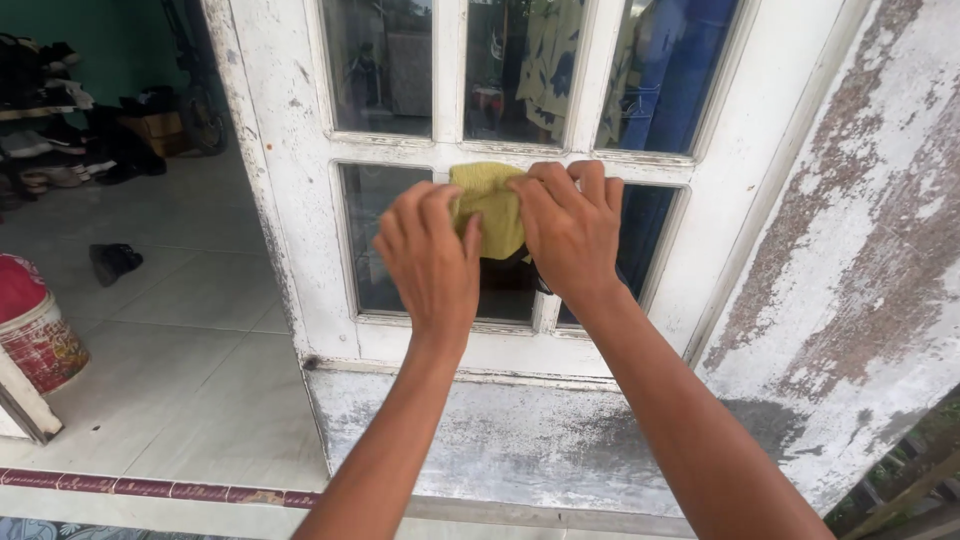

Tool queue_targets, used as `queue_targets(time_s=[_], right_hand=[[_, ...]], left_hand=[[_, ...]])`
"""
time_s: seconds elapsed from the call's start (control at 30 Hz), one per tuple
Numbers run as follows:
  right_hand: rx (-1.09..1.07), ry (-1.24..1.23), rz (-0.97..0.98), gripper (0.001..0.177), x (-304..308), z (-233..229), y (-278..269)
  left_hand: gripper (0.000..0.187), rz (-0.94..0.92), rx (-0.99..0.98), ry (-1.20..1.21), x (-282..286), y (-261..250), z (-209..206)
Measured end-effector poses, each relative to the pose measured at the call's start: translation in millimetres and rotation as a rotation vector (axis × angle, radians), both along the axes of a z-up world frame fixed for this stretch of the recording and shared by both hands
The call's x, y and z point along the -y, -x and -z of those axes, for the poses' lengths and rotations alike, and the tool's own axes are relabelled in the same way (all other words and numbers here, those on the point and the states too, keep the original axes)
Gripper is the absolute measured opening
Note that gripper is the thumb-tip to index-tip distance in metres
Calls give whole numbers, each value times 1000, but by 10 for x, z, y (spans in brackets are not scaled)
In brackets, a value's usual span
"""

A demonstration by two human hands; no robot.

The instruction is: Cleaning the glass panes of a wooden door using a cloth and spray.

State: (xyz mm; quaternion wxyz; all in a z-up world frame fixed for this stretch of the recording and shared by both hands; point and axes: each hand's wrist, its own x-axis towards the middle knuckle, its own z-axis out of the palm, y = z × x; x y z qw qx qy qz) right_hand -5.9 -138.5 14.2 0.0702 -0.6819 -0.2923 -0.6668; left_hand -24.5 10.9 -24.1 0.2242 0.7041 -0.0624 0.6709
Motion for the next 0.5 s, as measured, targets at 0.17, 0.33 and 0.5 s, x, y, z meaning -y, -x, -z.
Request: queue_targets(time_s=[0.17,0.33,0.5], right_hand=[[20,123,79,21,48,66,-133],[21,187,129,48,18,286,-2],[-94,262,143,41,82,756,-103]], left_hand=[[35,-252,59,-391,-237,-334,35],[43,-254,47,-520,-304,-331,72],[18,-261,-33,-590,-296,-229,371]])
